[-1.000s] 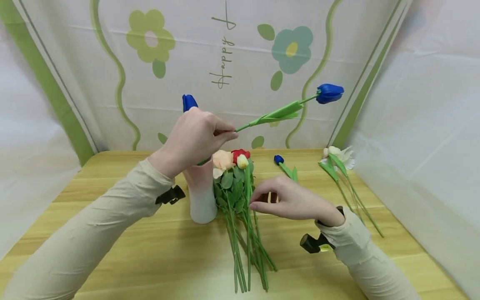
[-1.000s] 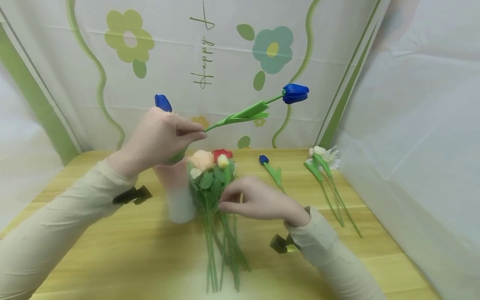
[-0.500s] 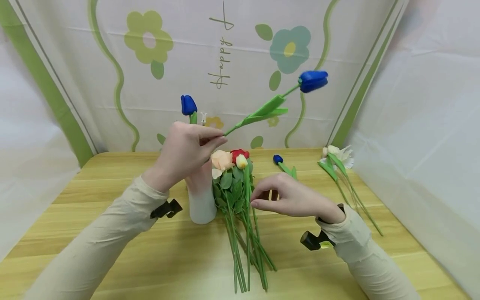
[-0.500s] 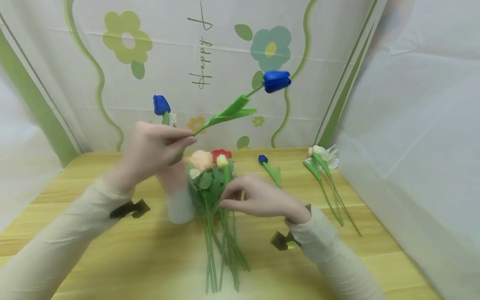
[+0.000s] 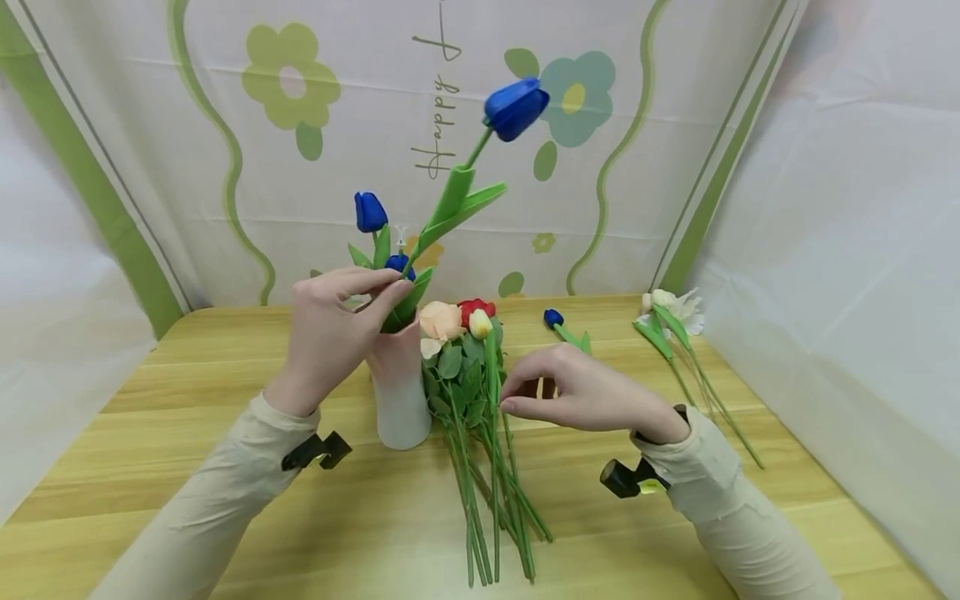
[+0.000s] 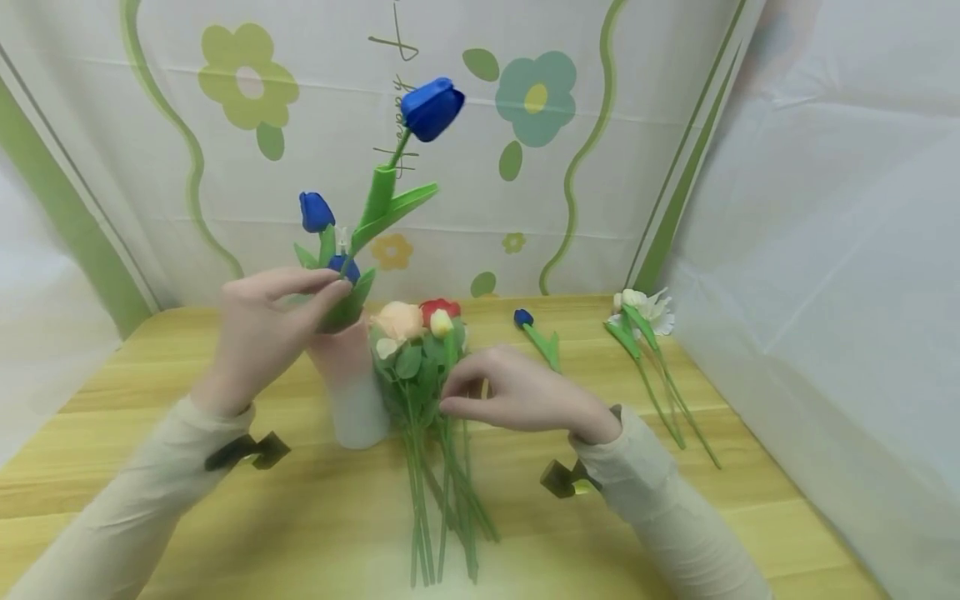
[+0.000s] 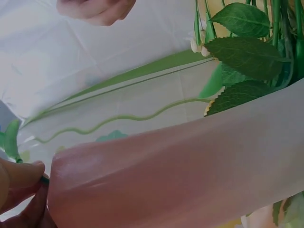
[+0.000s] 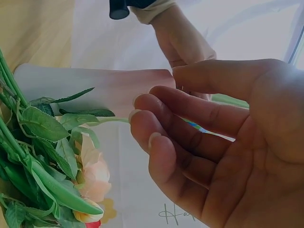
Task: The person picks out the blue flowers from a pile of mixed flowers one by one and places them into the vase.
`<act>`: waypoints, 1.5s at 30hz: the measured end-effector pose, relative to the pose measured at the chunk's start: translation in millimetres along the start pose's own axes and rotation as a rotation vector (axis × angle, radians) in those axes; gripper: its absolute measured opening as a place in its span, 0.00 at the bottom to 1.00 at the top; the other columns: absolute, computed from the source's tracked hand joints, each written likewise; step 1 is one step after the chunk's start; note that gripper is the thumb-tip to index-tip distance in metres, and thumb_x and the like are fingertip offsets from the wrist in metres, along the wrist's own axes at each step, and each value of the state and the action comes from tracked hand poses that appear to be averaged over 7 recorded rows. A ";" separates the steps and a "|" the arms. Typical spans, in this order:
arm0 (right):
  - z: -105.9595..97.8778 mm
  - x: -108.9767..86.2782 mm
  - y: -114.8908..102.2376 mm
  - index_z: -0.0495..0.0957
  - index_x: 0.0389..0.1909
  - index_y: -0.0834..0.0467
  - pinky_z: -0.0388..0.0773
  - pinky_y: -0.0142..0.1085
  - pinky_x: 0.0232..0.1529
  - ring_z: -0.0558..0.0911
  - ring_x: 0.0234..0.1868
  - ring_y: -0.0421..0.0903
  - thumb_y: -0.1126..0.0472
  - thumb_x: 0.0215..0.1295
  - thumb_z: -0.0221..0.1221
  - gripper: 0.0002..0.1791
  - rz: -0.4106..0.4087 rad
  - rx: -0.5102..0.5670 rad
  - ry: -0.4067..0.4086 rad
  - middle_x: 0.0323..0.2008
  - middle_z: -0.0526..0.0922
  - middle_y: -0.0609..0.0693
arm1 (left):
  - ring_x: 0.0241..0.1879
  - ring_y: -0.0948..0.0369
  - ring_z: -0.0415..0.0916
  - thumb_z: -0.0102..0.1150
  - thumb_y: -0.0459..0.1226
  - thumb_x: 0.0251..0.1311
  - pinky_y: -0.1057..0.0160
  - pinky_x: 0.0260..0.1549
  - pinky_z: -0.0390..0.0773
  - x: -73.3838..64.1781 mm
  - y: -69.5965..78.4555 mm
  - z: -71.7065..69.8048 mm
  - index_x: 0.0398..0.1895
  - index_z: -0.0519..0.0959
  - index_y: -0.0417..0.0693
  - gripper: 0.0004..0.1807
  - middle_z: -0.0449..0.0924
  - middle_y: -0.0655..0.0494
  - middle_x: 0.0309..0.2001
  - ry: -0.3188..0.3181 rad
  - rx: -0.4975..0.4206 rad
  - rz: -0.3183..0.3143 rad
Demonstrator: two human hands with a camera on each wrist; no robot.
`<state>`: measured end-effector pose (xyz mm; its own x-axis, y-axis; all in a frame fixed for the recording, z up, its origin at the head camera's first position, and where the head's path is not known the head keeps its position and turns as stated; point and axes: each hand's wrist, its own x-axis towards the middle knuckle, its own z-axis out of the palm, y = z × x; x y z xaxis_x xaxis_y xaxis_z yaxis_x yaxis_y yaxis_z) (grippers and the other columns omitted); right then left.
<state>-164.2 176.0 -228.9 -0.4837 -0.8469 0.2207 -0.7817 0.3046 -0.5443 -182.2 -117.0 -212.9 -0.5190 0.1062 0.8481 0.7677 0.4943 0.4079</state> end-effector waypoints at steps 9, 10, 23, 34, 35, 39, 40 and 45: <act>0.1 -0.7 0.8 0.82 0.37 0.47 0.79 0.32 0.28 0.79 0.30 0.35 0.56 0.73 0.57 0.06 0.010 0.008 -0.006 0.30 0.80 0.36 | 0.31 0.59 0.76 0.68 0.34 0.59 0.67 0.30 0.73 -13.6 -8.9 -1.1 0.35 0.85 0.38 0.06 0.83 0.53 0.33 0.051 0.063 -0.090; -0.3 -1.0 0.8 0.82 0.37 0.47 0.79 0.32 0.29 0.80 0.30 0.35 0.56 0.73 0.57 0.06 0.013 0.010 -0.006 0.30 0.80 0.36 | 0.32 0.58 0.75 0.68 0.35 0.59 0.65 0.32 0.73 -15.3 -9.8 -0.9 0.37 0.84 0.37 0.08 0.82 0.52 0.34 0.061 0.062 -0.106; -17.7 -10.0 5.8 0.83 0.38 0.46 0.77 0.34 0.27 0.76 0.25 0.40 0.55 0.72 0.58 0.06 0.151 -0.033 0.051 0.31 0.81 0.38 | 0.52 0.51 0.69 0.79 0.49 0.44 0.49 0.44 0.76 -57.9 -27.8 15.6 0.66 0.61 0.36 0.51 0.67 0.43 0.58 -0.065 -0.018 -0.331; -43.6 -25.7 54.0 0.83 0.34 0.55 0.81 0.41 0.29 0.80 0.26 0.46 0.56 0.72 0.58 0.09 0.495 -0.011 0.107 0.25 0.81 0.46 | 0.44 0.52 0.76 0.77 0.51 0.47 0.51 0.34 0.80 -61.1 -28.8 14.5 0.68 0.61 0.40 0.50 0.74 0.44 0.55 -0.144 -0.038 -0.414; -45.3 -26.8 62.3 0.83 0.33 0.56 0.81 0.42 0.28 0.80 0.25 0.46 0.57 0.72 0.58 0.10 0.528 -0.011 0.099 0.24 0.81 0.46 | 0.44 0.52 0.76 0.77 0.51 0.48 0.51 0.35 0.80 -61.1 -29.0 14.1 0.68 0.61 0.39 0.50 0.74 0.44 0.55 -0.146 -0.040 -0.415; -49.9 -30.9 94.6 0.84 0.30 0.57 0.81 0.43 0.27 0.81 0.25 0.49 0.59 0.70 0.59 0.10 0.648 -0.036 0.038 0.24 0.82 0.49 | 0.44 0.53 0.76 0.76 0.50 0.48 0.52 0.34 0.80 -61.1 -29.2 13.3 0.68 0.61 0.39 0.49 0.74 0.45 0.54 -0.152 -0.050 -0.413; -50.6 -32.0 101.5 0.83 0.29 0.57 0.81 0.42 0.27 0.82 0.25 0.49 0.59 0.69 0.59 0.10 0.678 -0.053 0.017 0.24 0.82 0.49 | 0.44 0.53 0.76 0.76 0.50 0.48 0.52 0.34 0.80 -61.1 -29.2 13.3 0.68 0.61 0.39 0.49 0.74 0.45 0.54 -0.154 -0.053 -0.411; -51.1 -35.6 125.0 0.82 0.24 0.59 0.80 0.40 0.23 0.82 0.23 0.52 0.59 0.66 0.61 0.12 0.804 -0.143 -0.105 0.22 0.81 0.53 | 0.44 0.54 0.76 0.76 0.50 0.49 0.53 0.35 0.80 -60.6 -28.2 14.1 0.68 0.61 0.39 0.49 0.75 0.46 0.54 -0.158 -0.069 -0.405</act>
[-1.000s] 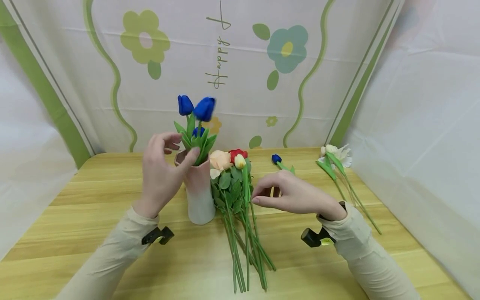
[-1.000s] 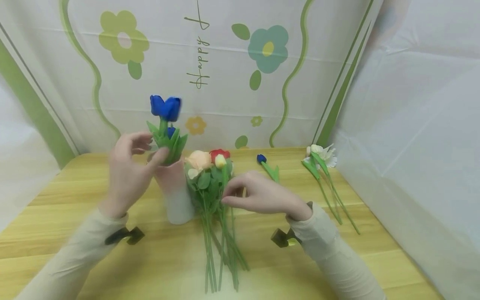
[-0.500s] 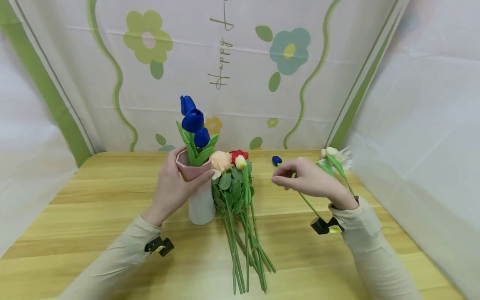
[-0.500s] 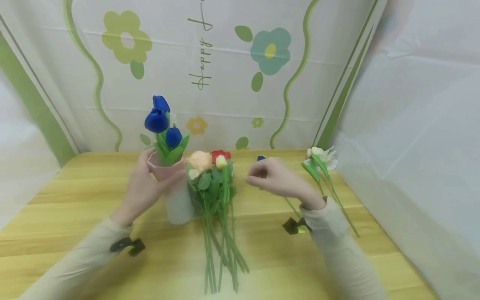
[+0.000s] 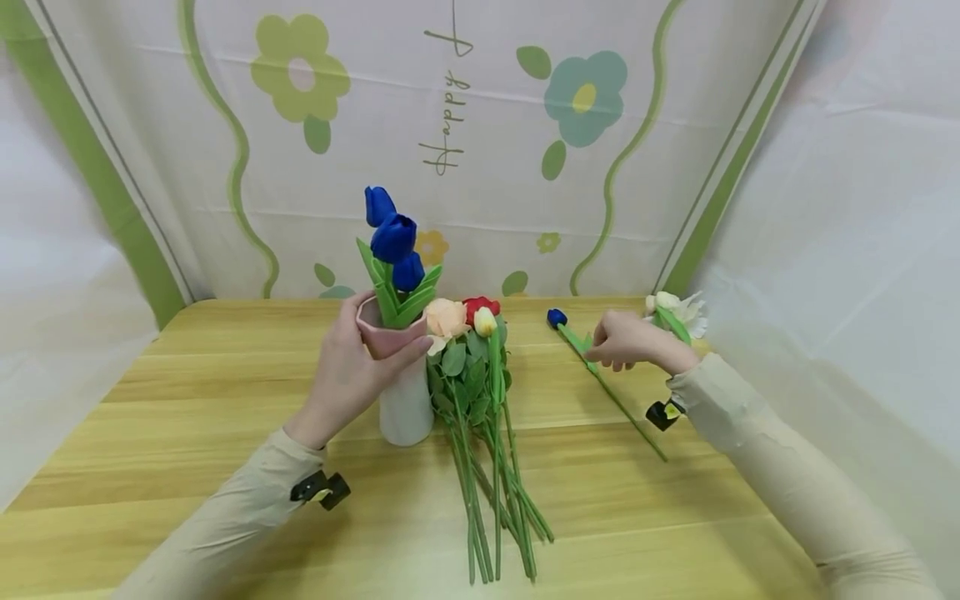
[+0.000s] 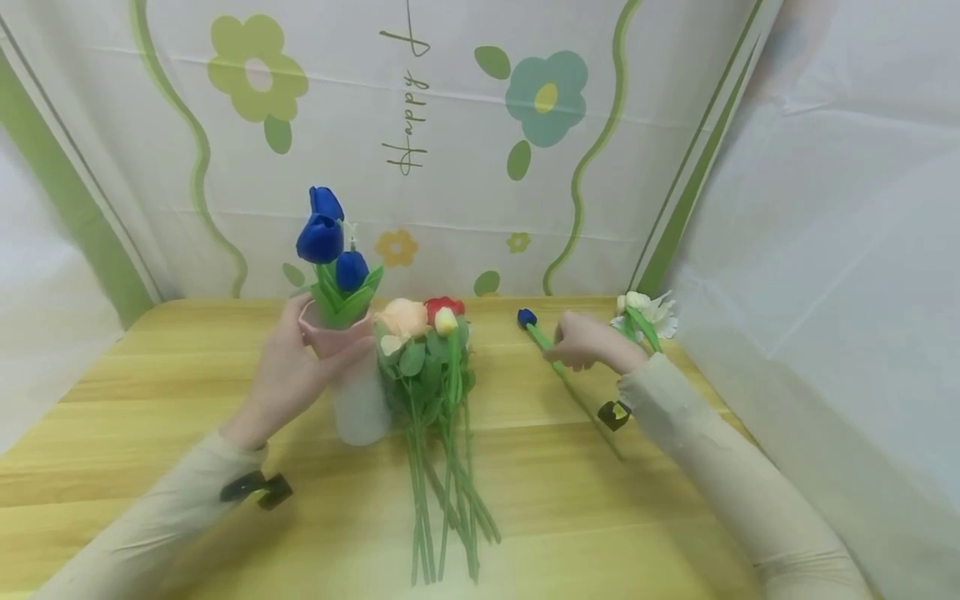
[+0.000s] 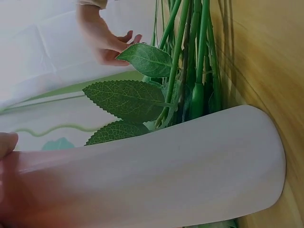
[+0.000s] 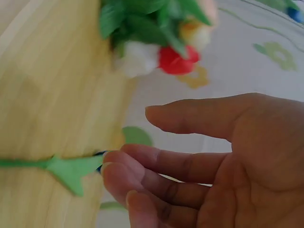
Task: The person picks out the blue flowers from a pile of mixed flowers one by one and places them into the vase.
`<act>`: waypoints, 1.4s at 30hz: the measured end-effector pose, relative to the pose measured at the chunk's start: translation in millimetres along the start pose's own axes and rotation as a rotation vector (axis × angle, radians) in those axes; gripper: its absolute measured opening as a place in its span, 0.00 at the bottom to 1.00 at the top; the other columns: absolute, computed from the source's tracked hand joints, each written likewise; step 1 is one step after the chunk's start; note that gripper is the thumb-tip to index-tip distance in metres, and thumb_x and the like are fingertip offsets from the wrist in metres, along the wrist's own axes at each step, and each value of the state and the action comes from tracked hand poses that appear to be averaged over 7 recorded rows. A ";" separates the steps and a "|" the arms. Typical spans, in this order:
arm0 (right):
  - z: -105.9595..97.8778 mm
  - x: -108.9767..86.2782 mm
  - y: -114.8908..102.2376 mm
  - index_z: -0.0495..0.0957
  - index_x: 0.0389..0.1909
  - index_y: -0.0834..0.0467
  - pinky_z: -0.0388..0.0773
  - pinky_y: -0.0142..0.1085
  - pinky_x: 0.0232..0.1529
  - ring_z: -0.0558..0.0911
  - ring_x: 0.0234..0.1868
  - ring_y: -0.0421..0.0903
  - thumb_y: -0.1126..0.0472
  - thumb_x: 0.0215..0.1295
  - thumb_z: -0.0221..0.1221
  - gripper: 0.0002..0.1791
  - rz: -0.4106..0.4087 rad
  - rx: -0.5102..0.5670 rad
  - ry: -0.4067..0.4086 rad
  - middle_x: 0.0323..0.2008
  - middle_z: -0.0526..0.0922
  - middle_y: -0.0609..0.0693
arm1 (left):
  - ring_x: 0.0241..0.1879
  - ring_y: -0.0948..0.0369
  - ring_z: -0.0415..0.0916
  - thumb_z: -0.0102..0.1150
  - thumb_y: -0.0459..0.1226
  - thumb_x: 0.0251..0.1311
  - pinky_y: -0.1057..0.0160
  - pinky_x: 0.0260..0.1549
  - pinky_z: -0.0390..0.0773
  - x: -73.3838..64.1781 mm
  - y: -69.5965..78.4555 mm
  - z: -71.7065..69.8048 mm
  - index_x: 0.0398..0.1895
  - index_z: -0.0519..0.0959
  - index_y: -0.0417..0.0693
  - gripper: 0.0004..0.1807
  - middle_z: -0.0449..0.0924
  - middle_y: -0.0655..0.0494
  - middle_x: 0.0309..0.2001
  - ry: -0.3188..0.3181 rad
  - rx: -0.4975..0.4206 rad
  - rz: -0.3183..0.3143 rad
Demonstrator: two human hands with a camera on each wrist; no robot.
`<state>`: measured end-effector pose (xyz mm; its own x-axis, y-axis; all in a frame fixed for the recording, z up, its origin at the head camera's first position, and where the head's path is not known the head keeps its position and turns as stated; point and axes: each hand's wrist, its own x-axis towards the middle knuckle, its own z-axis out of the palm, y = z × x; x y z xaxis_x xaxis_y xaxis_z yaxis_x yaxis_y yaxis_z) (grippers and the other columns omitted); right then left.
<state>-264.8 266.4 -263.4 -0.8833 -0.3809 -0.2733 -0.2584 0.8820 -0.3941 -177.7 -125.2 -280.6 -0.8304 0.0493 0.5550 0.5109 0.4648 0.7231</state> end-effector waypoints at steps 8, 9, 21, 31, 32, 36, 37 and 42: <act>5.7 8.3 13.7 0.61 0.08 0.50 0.61 0.28 0.12 0.63 0.11 0.39 0.62 0.60 0.63 0.26 0.116 -0.103 -0.136 0.07 0.63 0.44 | 0.45 0.55 0.77 0.76 0.49 0.49 0.53 0.35 0.80 0.2 3.3 -0.9 0.68 0.60 0.39 0.49 0.76 0.47 0.54 -0.010 -0.010 0.000; 6.5 8.4 14.7 0.60 0.08 0.50 0.59 0.28 0.12 0.61 0.11 0.39 0.62 0.60 0.63 0.26 0.132 -0.101 -0.146 0.08 0.61 0.44 | 0.45 0.55 0.77 0.76 0.50 0.49 0.53 0.35 0.80 0.2 3.7 -1.1 0.68 0.60 0.39 0.49 0.76 0.47 0.54 -0.014 -0.011 -0.005; 25.6 7.9 36.8 0.64 0.11 0.51 0.58 0.28 0.11 0.62 0.11 0.39 0.50 0.61 0.67 0.27 0.180 -0.161 -0.182 0.09 0.66 0.46 | 0.46 0.55 0.77 0.74 0.53 0.51 0.53 0.39 0.81 -1.0 8.7 0.3 0.70 0.58 0.41 0.50 0.75 0.48 0.55 -0.061 -0.035 -0.055; 26.7 14.4 51.1 0.63 0.10 0.51 0.59 0.28 0.10 0.64 0.11 0.39 0.53 0.62 0.67 0.27 0.136 -0.127 -0.170 0.08 0.64 0.44 | 0.48 0.55 0.76 0.74 0.52 0.51 0.51 0.40 0.81 -0.3 7.4 0.6 0.70 0.57 0.42 0.50 0.74 0.48 0.57 -0.051 -0.033 -0.061; 26.6 15.2 51.6 0.63 0.09 0.51 0.59 0.28 0.10 0.64 0.11 0.39 0.53 0.62 0.66 0.27 0.129 -0.115 -0.175 0.08 0.64 0.44 | 0.48 0.54 0.76 0.74 0.53 0.51 0.51 0.40 0.81 -0.2 7.4 0.4 0.70 0.57 0.42 0.50 0.74 0.47 0.57 -0.051 -0.032 -0.062; 27.4 19.6 54.2 0.67 0.10 0.53 0.62 0.29 0.12 0.67 0.12 0.40 0.53 0.64 0.65 0.25 0.127 -0.079 -0.186 0.10 0.69 0.46 | 0.48 0.54 0.76 0.74 0.53 0.51 0.51 0.40 0.81 -0.3 7.0 -0.5 0.70 0.57 0.41 0.50 0.74 0.47 0.56 -0.050 -0.026 -0.067; 27.8 21.0 55.3 0.70 0.11 0.55 0.64 0.29 0.12 0.69 0.13 0.41 0.53 0.64 0.65 0.24 0.128 -0.076 -0.186 0.11 0.72 0.47 | 0.48 0.54 0.76 0.74 0.53 0.51 0.51 0.41 0.81 -0.4 7.0 -0.7 0.70 0.57 0.41 0.50 0.74 0.47 0.57 -0.050 -0.026 -0.069; 29.9 26.7 59.3 0.78 0.18 0.61 0.72 0.32 0.16 0.75 0.16 0.44 0.52 0.66 0.64 0.21 0.129 -0.060 -0.178 0.17 0.79 0.53 | 0.49 0.54 0.76 0.74 0.53 0.52 0.51 0.42 0.81 -1.3 6.7 -1.5 0.70 0.57 0.41 0.50 0.74 0.46 0.57 -0.050 -0.036 -0.074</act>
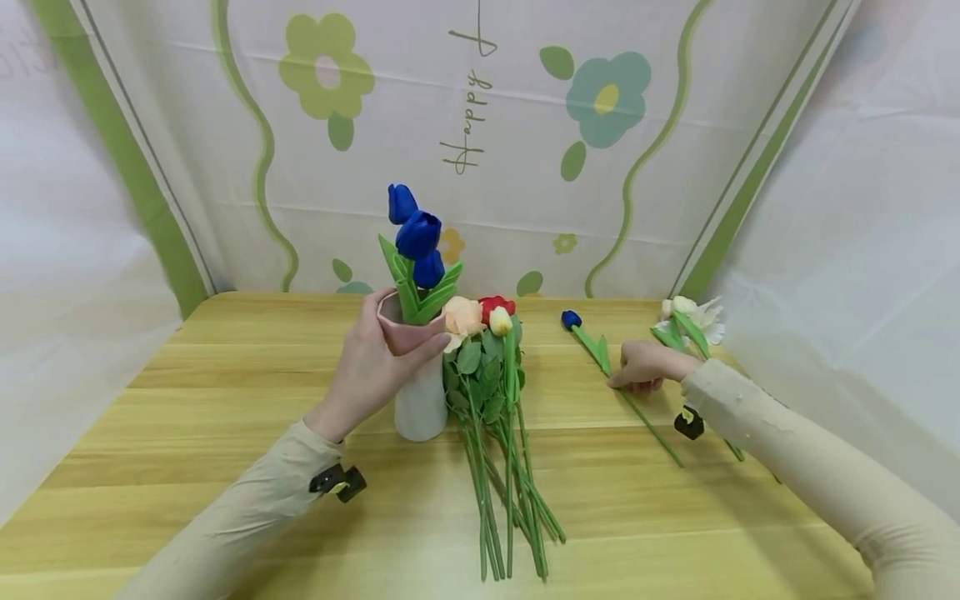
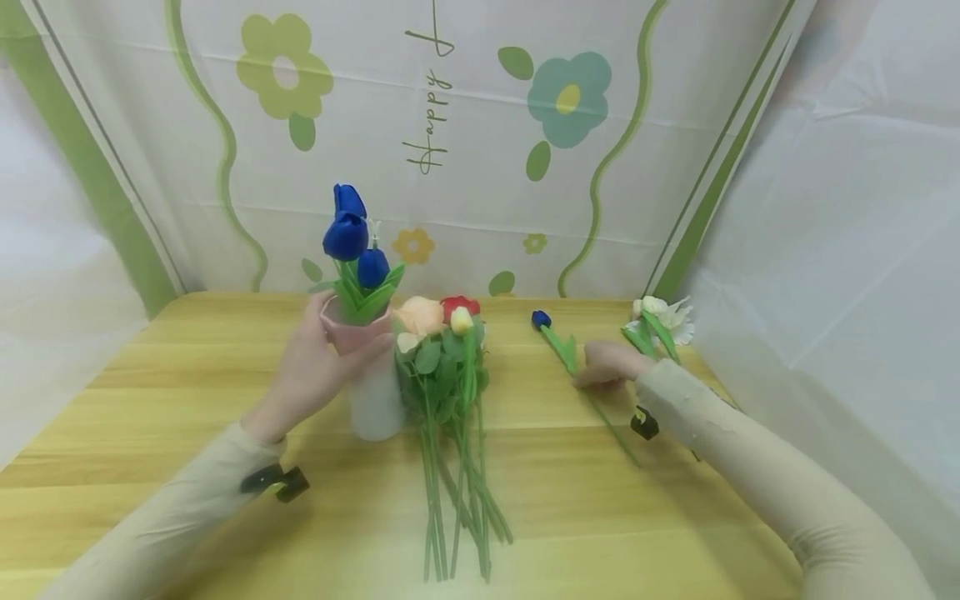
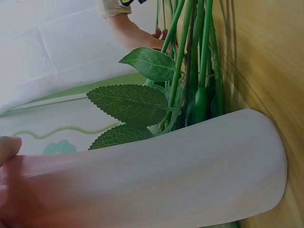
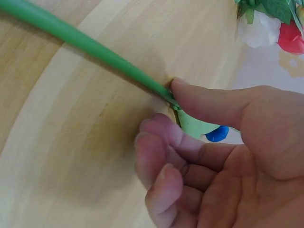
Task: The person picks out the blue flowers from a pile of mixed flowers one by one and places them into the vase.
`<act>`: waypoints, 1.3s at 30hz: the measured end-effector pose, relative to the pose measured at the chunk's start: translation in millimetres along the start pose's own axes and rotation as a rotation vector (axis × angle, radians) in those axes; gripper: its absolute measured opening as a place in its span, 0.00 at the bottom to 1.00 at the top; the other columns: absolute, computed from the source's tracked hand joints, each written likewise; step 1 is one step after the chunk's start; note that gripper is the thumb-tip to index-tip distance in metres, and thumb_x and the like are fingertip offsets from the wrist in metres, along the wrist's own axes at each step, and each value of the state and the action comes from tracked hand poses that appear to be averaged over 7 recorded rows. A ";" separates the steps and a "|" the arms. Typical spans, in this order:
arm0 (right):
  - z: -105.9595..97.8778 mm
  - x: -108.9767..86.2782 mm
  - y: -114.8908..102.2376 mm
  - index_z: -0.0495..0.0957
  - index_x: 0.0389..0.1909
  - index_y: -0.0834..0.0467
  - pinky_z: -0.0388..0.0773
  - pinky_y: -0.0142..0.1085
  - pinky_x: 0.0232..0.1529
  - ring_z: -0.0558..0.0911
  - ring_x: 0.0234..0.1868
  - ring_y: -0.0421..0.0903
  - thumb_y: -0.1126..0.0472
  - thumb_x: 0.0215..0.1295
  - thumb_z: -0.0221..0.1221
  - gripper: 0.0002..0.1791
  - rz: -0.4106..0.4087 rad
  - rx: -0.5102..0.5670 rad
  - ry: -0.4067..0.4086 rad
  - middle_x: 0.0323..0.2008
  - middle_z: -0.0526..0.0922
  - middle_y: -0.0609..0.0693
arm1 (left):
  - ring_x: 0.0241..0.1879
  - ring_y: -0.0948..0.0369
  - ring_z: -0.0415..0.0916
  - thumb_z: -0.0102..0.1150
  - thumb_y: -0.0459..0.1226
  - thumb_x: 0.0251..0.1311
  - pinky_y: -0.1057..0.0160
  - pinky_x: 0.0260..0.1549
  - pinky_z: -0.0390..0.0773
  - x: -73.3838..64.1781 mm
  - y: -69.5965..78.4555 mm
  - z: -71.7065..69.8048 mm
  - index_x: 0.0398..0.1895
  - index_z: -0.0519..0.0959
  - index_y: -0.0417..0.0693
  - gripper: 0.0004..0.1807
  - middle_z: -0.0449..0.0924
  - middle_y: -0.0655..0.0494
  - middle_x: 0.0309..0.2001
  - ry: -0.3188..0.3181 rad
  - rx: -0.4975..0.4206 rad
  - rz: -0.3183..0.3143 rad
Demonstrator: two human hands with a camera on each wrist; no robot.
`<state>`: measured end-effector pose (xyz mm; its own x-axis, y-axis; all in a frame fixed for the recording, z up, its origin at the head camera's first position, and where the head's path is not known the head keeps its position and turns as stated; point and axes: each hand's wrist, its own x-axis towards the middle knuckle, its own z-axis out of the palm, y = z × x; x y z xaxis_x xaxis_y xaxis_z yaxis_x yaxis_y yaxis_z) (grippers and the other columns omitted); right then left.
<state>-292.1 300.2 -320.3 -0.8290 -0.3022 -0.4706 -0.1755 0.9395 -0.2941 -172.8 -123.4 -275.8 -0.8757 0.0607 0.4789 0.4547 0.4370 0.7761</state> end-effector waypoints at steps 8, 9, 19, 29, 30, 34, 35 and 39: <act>0.9 4.3 3.9 0.77 0.15 0.61 0.69 0.31 0.15 0.73 0.14 0.42 0.60 0.67 0.62 0.19 -0.056 0.035 0.015 0.15 0.78 0.52 | 0.47 0.55 0.76 0.73 0.53 0.52 0.52 0.40 0.80 -0.5 -0.7 0.9 0.70 0.56 0.41 0.51 0.74 0.46 0.56 0.004 -0.006 0.001; 1.0 5.0 4.1 0.76 0.15 0.61 0.69 0.31 0.15 0.73 0.14 0.41 0.60 0.67 0.62 0.19 -0.061 0.040 0.013 0.14 0.78 0.52 | 0.47 0.55 0.76 0.73 0.53 0.52 0.52 0.40 0.81 -0.5 -0.8 0.9 0.70 0.56 0.41 0.51 0.74 0.46 0.56 0.005 -0.003 0.001; 5.3 8.4 5.8 0.70 0.09 0.57 0.66 0.29 0.13 0.69 0.10 0.40 0.66 0.65 0.61 0.23 -0.172 0.018 0.048 0.10 0.74 0.52 | 0.48 0.54 0.77 0.73 0.54 0.52 0.51 0.41 0.80 -0.9 -0.9 0.3 0.71 0.55 0.41 0.51 0.74 0.45 0.56 0.001 0.005 -0.012; 5.4 1.3 1.4 0.61 0.07 0.50 0.53 0.28 0.15 0.55 0.10 0.35 0.68 0.57 0.58 0.24 -0.258 -0.080 0.230 0.07 0.57 0.39 | 0.47 0.54 0.77 0.73 0.54 0.52 0.51 0.41 0.80 -0.5 0.2 0.4 0.71 0.55 0.41 0.51 0.75 0.45 0.56 0.001 0.019 -0.011; 4.2 -0.7 0.2 0.60 0.07 0.49 0.51 0.29 0.15 0.52 0.11 0.36 0.69 0.58 0.58 0.25 -0.274 -0.079 0.249 0.07 0.55 0.38 | 0.47 0.54 0.77 0.73 0.54 0.52 0.51 0.41 0.80 -0.5 0.2 0.3 0.71 0.55 0.41 0.51 0.75 0.45 0.56 0.002 0.018 -0.011; 2.0 -6.8 -2.4 0.58 0.08 0.49 0.50 0.31 0.17 0.49 0.12 0.37 0.70 0.61 0.58 0.27 -0.324 -0.067 0.324 0.08 0.51 0.38 | 0.48 0.54 0.77 0.73 0.54 0.52 0.51 0.41 0.80 -0.5 0.4 -0.4 0.71 0.55 0.41 0.51 0.75 0.45 0.56 0.000 0.009 -0.014; 2.5 -7.7 -2.9 0.58 0.08 0.49 0.51 0.30 0.17 0.49 0.12 0.36 0.70 0.62 0.58 0.28 -0.329 -0.062 0.338 0.08 0.51 0.37 | 0.48 0.54 0.77 0.73 0.54 0.52 0.51 0.41 0.80 -0.7 0.5 -0.5 0.71 0.55 0.41 0.51 0.75 0.45 0.56 -0.001 0.010 -0.014; 6.3 -11.6 -4.7 0.64 0.09 0.52 0.60 0.31 0.18 0.54 0.12 0.36 0.69 0.63 0.60 0.25 -0.344 -0.052 0.400 0.08 0.57 0.38 | 0.48 0.54 0.76 0.73 0.54 0.52 0.51 0.41 0.80 -0.7 1.1 -0.4 0.71 0.55 0.41 0.51 0.74 0.46 0.56 -0.007 0.011 -0.017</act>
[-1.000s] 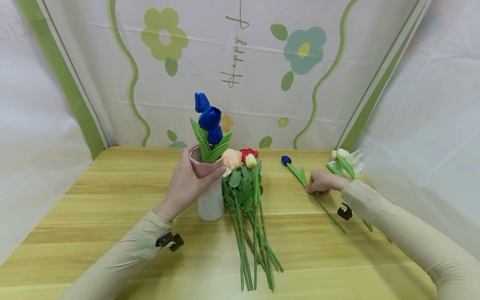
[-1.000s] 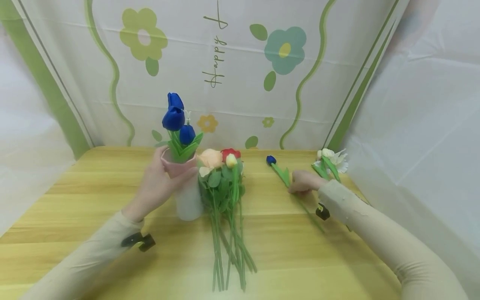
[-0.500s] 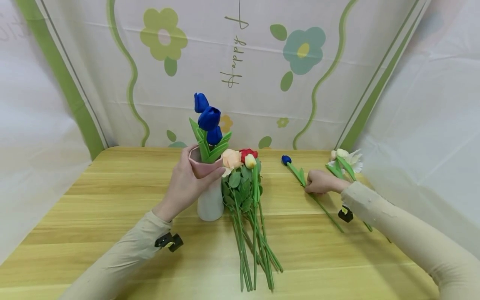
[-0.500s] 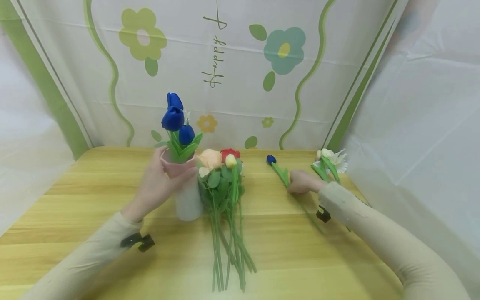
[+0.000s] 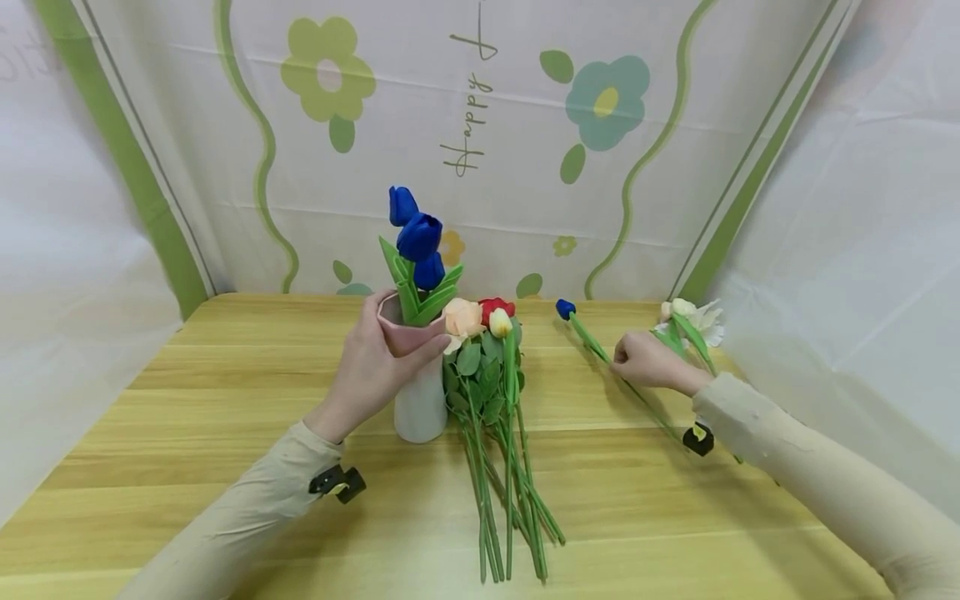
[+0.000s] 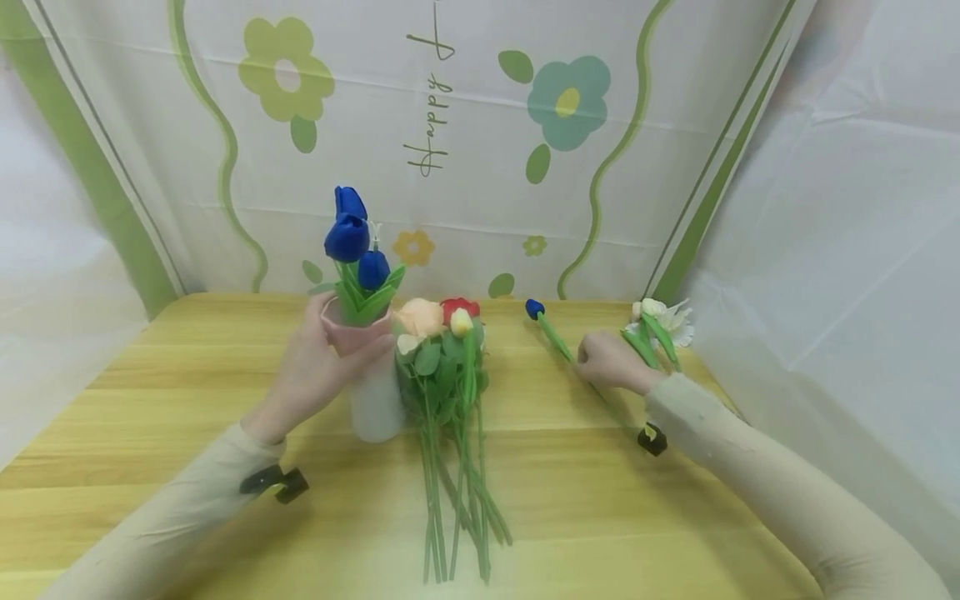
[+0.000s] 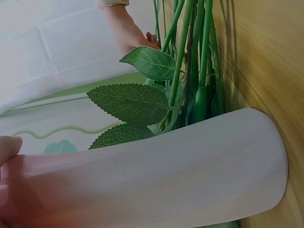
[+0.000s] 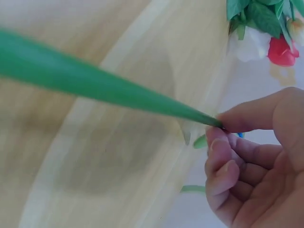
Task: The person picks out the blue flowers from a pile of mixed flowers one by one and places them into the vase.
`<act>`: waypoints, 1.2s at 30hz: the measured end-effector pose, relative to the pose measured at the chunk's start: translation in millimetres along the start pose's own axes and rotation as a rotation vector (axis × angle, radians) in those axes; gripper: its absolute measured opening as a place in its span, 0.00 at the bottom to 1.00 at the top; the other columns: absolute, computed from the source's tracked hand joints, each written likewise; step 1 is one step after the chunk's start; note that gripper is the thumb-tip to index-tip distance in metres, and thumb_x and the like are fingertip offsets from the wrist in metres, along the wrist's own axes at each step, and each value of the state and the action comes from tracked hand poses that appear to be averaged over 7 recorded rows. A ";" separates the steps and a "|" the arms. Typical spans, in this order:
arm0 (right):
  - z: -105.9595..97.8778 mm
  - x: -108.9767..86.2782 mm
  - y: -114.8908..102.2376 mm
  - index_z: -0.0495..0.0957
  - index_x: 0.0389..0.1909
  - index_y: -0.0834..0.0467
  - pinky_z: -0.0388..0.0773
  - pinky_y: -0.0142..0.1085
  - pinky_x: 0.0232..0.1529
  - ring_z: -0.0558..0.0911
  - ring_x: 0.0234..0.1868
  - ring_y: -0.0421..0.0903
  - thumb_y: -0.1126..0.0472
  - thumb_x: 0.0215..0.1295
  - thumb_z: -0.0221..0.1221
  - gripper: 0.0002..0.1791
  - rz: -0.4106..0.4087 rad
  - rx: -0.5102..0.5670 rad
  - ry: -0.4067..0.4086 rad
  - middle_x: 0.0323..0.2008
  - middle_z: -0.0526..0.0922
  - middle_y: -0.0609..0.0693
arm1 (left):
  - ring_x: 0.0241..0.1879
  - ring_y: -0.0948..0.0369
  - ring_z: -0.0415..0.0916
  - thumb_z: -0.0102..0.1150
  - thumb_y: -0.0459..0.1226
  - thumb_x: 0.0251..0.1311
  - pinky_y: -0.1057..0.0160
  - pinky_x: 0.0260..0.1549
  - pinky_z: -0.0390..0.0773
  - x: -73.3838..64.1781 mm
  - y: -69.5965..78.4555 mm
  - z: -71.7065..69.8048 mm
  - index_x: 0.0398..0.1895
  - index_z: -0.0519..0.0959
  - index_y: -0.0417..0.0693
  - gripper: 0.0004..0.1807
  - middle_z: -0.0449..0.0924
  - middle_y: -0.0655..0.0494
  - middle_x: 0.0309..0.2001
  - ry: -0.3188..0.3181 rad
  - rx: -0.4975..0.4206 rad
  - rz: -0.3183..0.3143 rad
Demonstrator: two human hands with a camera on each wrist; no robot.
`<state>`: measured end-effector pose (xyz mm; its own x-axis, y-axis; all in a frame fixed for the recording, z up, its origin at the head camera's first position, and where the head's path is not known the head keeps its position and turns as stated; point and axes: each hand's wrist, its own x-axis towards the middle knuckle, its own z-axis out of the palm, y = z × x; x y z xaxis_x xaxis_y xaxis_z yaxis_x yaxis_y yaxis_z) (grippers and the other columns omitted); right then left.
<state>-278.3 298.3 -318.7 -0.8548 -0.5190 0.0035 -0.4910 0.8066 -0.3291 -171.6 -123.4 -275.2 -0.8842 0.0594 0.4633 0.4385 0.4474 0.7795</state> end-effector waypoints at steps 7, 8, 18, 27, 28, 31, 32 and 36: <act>-2.4 -6.0 -14.1 0.82 0.22 0.62 0.67 0.34 0.18 0.65 0.13 0.39 0.66 0.64 0.58 0.12 0.030 0.052 0.099 0.12 0.72 0.44 | 0.47 0.55 0.77 0.73 0.55 0.51 0.52 0.41 0.80 0.9 -0.1 -0.1 0.70 0.56 0.40 0.52 0.75 0.46 0.55 0.004 0.006 0.009; -3.3 -6.9 -16.3 0.82 0.23 0.62 0.68 0.34 0.18 0.66 0.13 0.39 0.66 0.65 0.58 0.11 0.036 0.070 0.110 0.13 0.74 0.45 | 0.47 0.55 0.77 0.73 0.55 0.51 0.52 0.41 0.80 1.0 -0.3 0.1 0.70 0.56 0.40 0.52 0.75 0.46 0.55 0.005 0.004 0.009; -4.6 -13.4 -36.2 0.83 0.25 0.58 0.75 0.36 0.17 0.79 0.18 0.49 0.64 0.68 0.58 0.12 0.072 0.220 0.176 0.18 0.81 0.50 | 0.46 0.55 0.77 0.73 0.54 0.51 0.52 0.40 0.80 0.3 -0.9 0.5 0.70 0.56 0.41 0.51 0.75 0.46 0.54 0.008 0.003 0.013; -4.6 -17.3 -54.8 0.84 0.30 0.58 0.77 0.38 0.18 0.79 0.19 0.47 0.58 0.71 0.59 0.11 0.064 0.339 0.244 0.22 0.82 0.49 | 0.47 0.54 0.77 0.73 0.55 0.51 0.51 0.41 0.80 0.1 -0.6 0.0 0.71 0.55 0.41 0.52 0.75 0.45 0.55 0.009 0.012 0.006; -5.0 -17.7 -56.6 0.84 0.30 0.58 0.78 0.38 0.18 0.80 0.20 0.47 0.57 0.71 0.59 0.12 0.069 0.357 0.247 0.23 0.82 0.50 | 0.47 0.54 0.77 0.73 0.55 0.51 0.51 0.41 0.80 0.1 -0.4 -0.1 0.71 0.55 0.41 0.52 0.75 0.45 0.55 0.007 0.011 0.004; -6.7 -18.6 -63.8 0.83 0.32 0.58 0.79 0.40 0.21 0.81 0.23 0.50 0.53 0.71 0.59 0.13 0.091 0.410 0.251 0.25 0.83 0.52 | 0.47 0.54 0.77 0.73 0.56 0.51 0.51 0.41 0.80 -0.4 -0.1 -0.3 0.71 0.55 0.41 0.52 0.75 0.45 0.55 0.002 0.009 -0.004; -7.7 -18.7 -66.7 0.83 0.33 0.58 0.79 0.40 0.21 0.81 0.24 0.52 0.52 0.71 0.59 0.14 0.098 0.428 0.257 0.26 0.83 0.52 | 0.47 0.54 0.76 0.73 0.56 0.51 0.51 0.42 0.80 -0.5 0.0 -0.4 0.71 0.55 0.41 0.53 0.75 0.45 0.55 0.000 0.007 -0.006; -13.2 -16.9 -80.4 0.83 0.34 0.59 0.79 0.40 0.23 0.80 0.25 0.53 0.49 0.70 0.60 0.16 0.112 0.495 0.301 0.26 0.82 0.55 | 0.47 0.53 0.76 0.73 0.56 0.51 0.50 0.42 0.80 -0.5 0.6 -1.1 0.71 0.55 0.41 0.53 0.75 0.45 0.55 -0.004 0.008 -0.015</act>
<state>-226.6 246.0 -279.9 -0.9427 -0.2763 0.1872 -0.3197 0.5862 -0.7445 -170.7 -124.1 -274.5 -0.8912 0.0559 0.4502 0.4241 0.4553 0.7828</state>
